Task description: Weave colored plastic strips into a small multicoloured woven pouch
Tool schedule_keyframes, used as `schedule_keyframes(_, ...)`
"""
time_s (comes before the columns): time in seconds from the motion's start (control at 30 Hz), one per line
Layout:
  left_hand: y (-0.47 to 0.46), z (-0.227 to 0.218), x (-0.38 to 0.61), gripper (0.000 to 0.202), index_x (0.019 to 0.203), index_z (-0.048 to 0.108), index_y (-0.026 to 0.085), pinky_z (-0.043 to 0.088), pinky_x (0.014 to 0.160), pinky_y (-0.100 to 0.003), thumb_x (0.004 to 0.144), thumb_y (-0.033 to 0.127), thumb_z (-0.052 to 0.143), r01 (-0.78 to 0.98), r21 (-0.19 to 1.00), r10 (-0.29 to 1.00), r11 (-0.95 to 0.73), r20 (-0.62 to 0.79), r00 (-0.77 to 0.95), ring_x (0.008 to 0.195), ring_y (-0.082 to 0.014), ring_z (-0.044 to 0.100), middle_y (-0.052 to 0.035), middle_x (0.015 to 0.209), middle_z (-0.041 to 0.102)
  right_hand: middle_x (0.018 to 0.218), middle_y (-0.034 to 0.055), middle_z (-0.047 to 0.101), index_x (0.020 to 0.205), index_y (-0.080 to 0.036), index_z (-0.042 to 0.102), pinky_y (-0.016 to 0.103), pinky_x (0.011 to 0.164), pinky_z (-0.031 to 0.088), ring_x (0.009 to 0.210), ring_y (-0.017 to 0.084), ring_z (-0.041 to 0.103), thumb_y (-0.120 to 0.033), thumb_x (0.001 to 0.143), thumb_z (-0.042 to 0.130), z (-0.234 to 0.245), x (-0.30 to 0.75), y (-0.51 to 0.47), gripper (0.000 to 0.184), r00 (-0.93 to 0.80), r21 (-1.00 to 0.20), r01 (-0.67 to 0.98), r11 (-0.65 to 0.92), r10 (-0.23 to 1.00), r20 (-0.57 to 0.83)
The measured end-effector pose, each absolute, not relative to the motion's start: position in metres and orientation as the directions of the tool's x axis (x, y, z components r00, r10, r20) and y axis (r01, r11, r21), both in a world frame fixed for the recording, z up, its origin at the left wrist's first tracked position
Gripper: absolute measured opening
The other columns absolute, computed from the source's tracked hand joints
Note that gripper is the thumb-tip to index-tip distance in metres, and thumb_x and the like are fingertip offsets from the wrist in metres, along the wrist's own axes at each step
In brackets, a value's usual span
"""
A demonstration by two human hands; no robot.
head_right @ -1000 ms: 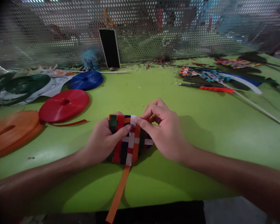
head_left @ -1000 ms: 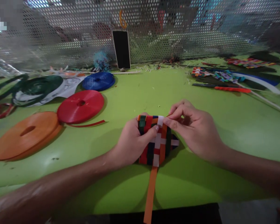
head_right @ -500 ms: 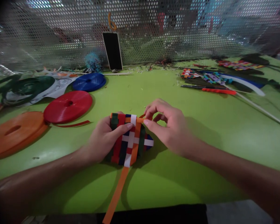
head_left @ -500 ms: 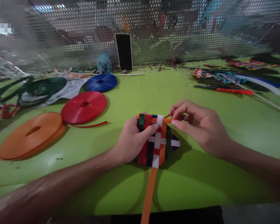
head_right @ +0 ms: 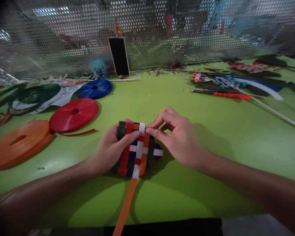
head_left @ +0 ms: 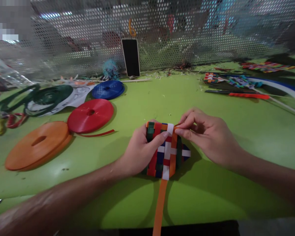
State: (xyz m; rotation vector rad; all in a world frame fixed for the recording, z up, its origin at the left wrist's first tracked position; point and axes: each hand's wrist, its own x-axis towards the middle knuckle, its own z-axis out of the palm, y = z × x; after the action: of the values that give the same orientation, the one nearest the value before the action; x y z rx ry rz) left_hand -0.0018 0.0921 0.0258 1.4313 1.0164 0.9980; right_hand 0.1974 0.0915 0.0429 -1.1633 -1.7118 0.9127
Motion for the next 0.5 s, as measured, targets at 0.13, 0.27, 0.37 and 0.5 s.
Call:
schedule_keyframes(0.13,0.0904,0.0292,-0.0017,0.022,0.08,0.059,0.019,0.051,0.054,-0.021,0.091,0.037,0.064,0.077,0.996,0.97,-0.043,0.023,0.241,0.06,-0.0113,0.059,0.0016,0.07,0.064,0.087,0.0019,0.064,0.076,-0.022,0.069,0.032,0.07,0.046,0.081,0.017,0.059,-0.047,0.084,0.077,0.0398,0.1996,0.0944,0.027,-0.203,-0.919,0.295,0.263,0.957,0.208)
schedule_keyframes(0.27,0.089,0.0305,-0.0024,0.026,0.076,0.056,0.021,0.051,0.053,-0.023,0.094,0.038,0.051,0.028,0.999,0.988,0.047,-0.05,0.147,0.062,-0.0146,0.061,0.0004,0.068,0.063,0.085,0.0021,0.066,0.075,-0.022,0.068,0.032,0.07,0.046,0.081,0.018,0.06,-0.049,0.081,0.079,0.0383,0.2016,0.0979,0.03,-0.19,-0.951,0.242,0.194,0.97,0.15)
schedule_keyframes(0.37,0.0888,0.0273,-0.0038,0.027,0.077,0.057,0.022,0.052,0.054,-0.024,0.095,0.04,0.048,0.04,0.997,0.993,0.067,-0.071,0.097,0.071,-0.0181,0.066,-0.001,0.07,0.065,0.083,0.002,0.067,0.074,-0.022,0.068,0.031,0.068,0.047,0.079,0.018,0.06,-0.05,0.078,0.081,0.0384,0.2006,0.0986,0.031,-0.176,-0.961,0.22,0.17,0.976,0.132)
schedule_keyframes(0.5,0.0886,0.0252,-0.0051,0.027,0.078,0.057,0.023,0.053,0.056,-0.026,0.095,0.042,0.047,0.053,0.995,0.991,0.085,-0.09,0.103,0.075,-0.0199,0.068,-0.0015,0.072,0.067,0.079,0.0008,0.066,0.071,-0.022,0.066,0.03,0.065,0.046,0.075,0.017,0.058,-0.052,0.075,0.083,0.0392,0.1968,0.0967,0.034,-0.152,-0.968,0.199,0.152,0.981,0.123)
